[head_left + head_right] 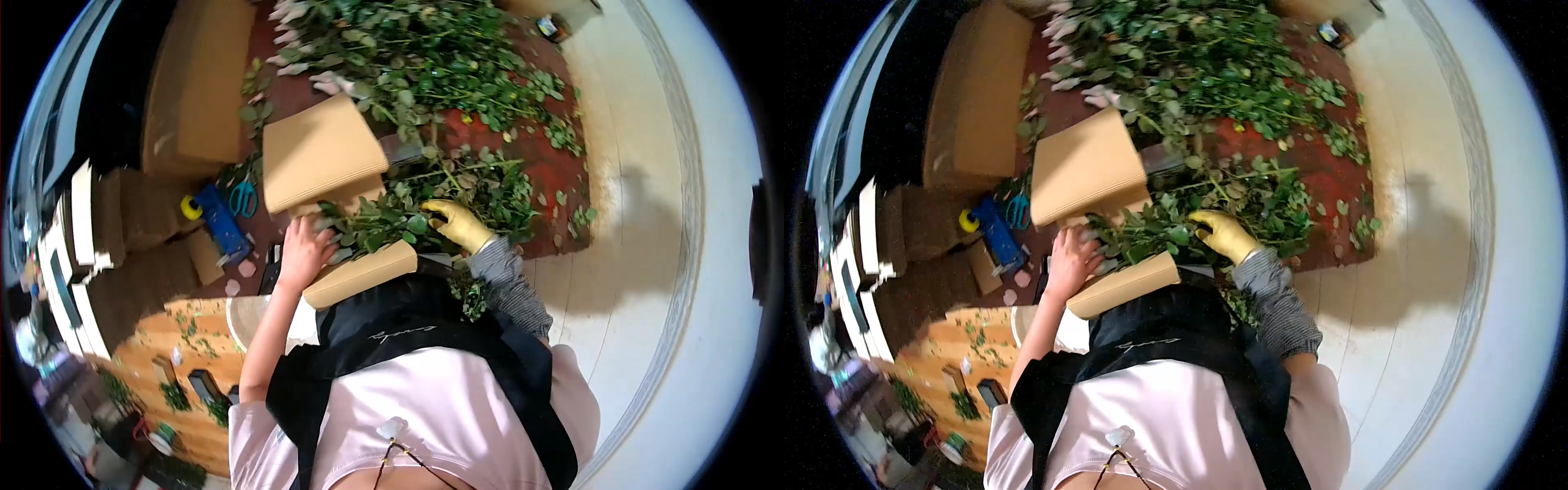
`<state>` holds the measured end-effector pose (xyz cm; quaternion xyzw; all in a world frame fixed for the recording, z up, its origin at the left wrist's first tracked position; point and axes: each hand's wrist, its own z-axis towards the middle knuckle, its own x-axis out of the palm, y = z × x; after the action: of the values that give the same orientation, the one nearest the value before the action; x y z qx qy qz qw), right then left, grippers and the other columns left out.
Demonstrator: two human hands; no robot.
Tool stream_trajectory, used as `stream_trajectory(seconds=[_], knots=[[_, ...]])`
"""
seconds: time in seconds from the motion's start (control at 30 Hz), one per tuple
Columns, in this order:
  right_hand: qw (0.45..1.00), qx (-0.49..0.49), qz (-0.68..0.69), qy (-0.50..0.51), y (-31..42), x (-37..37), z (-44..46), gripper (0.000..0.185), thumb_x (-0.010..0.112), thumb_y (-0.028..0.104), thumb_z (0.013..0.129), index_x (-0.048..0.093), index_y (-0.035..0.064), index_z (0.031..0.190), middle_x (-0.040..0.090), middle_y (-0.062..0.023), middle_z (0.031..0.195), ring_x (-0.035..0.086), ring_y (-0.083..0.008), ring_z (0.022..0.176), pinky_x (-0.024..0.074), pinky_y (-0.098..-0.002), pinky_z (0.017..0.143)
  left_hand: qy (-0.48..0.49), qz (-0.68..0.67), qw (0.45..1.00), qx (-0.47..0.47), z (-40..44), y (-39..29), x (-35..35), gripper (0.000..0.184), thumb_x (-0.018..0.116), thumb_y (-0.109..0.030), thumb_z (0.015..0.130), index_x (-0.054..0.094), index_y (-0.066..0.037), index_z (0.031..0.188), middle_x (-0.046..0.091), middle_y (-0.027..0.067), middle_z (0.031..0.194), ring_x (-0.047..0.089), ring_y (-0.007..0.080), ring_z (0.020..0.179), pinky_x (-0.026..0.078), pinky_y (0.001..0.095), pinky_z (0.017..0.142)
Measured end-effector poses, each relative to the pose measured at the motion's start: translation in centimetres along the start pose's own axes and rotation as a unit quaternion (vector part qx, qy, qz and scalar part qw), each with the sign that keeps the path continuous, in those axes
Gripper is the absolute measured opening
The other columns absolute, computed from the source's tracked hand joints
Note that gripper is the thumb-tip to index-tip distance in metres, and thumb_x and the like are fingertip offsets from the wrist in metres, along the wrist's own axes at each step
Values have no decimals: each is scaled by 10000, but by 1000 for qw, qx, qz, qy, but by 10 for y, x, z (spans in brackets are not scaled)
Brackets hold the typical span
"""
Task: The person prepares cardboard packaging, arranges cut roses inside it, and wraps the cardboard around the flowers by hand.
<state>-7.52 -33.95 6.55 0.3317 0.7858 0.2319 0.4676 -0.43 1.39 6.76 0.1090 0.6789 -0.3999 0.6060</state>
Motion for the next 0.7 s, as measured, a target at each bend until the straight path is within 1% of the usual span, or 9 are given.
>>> stream_trajectory(seconds=[0.07, 0.13, 0.2, 0.27, 0.33, 0.4, 0.53, 0.63, 0.7], knots=[[976, 46, 199, 74, 0, -34, -4, 424, 623, 141, 978, 545, 70, 1389, 588, -110, 1388, 558, -223, 1251, 442, -323, 1040, 4, -26, 1000, 1, -3, 6, 6, 296, 792, -208, 741, 701, -103, 1002, 528, 154, 1261, 494, 369, 1150, 448, 467, 949], [984, -23, 177, 21, 32, -68, -8, 432, 627, 131, 970, 541, 71, 1389, 600, -120, 1375, 580, -228, 1236, 459, -337, 1028, 6, -44, 999, -14, -6, 3, 9, 312, 799, -162, 732, 695, -85, 1016, 522, 169, 1246, 491, 386, 1138, 443, 477, 951], [981, -63, -36, -178, 37, -72, 7, 453, 655, 132, 943, 547, 72, 1379, 623, -127, 1334, 604, -254, 1208, 475, -370, 1016, -18, -84, 994, -61, -9, 3, 14, 317, 795, -151, 740, 690, -67, 1028, 511, 185, 1251, 484, 403, 1128, 433, 495, 963], [913, -99, -82, -386, 43, -64, 41, 610, 732, 158, 863, 490, 72, 1416, 621, -138, 1316, 597, -309, 1187, 429, -414, 1067, -27, -117, 989, -83, -11, 5, 17, 336, 796, -142, 748, 699, -76, 1063, 511, 187, 1218, 479, 401, 1117, 423, 496, 976], [860, 10, -228, -457, 44, -59, 72, 720, 757, 195, 840, 418, 79, 1465, 564, -150, 1384, 551, -331, 1240, 411, -409, 1083, -21, -136, 986, -96, -13, 11, 22, 346, 803, -145, 746, 704, -87, 1072, 516, 183, 1198, 481, 393, 1112, 427, 488, 968], [899, 112, -272, -323, 32, -48, 91, 718, 734, 270, 850, 402, 67, 1452, 534, -165, 1376, 513, -333, 1265, 407, -450, 1078, -26, -148, 984, -97, -13, 12, 22, 350, 813, -143, 733, 708, -92, 1062, 523, 180, 1179, 484, 387, 1095, 434, 478, 954], [833, 9, -357, -423, 41, -54, 102, 730, 735, 304, 834, 412, 55, 1439, 574, -158, 1310, 587, -331, 1164, 461, -459, 1010, -36, -174, 975, -132, -8, 4, 16, 625, 827, -136, 712, 576, -82, 1283, 520, 173, 1085, 496, 375, 995, 447, 462, 895], [937, 129, -253, -204, 16, -58, 125, 554, 684, 242, 857, 535, 47, 1354, 684, -203, 1119, 658, -375, 1025, 530, -450, 894, -50, -145, 980, -130, -9, 6, 20, 677, 829, -154, 709, 551, -47, 1318, 519, 182, 1076, 503, 372, 983, 449, 462, 879], [948, 51, -117, -292, -7, -49, 125, 377, 618, 204, 895, 645, 80, 1250, 686, -189, 1165, 647, -376, 1066, 513, -457, 926, -62, -130, 981, -131, -11, 9, 17, 679, 832, -164, 707, 557, -45, 1316, 521, 179, 1075, 506, 370, 992, 451, 458, 880]])
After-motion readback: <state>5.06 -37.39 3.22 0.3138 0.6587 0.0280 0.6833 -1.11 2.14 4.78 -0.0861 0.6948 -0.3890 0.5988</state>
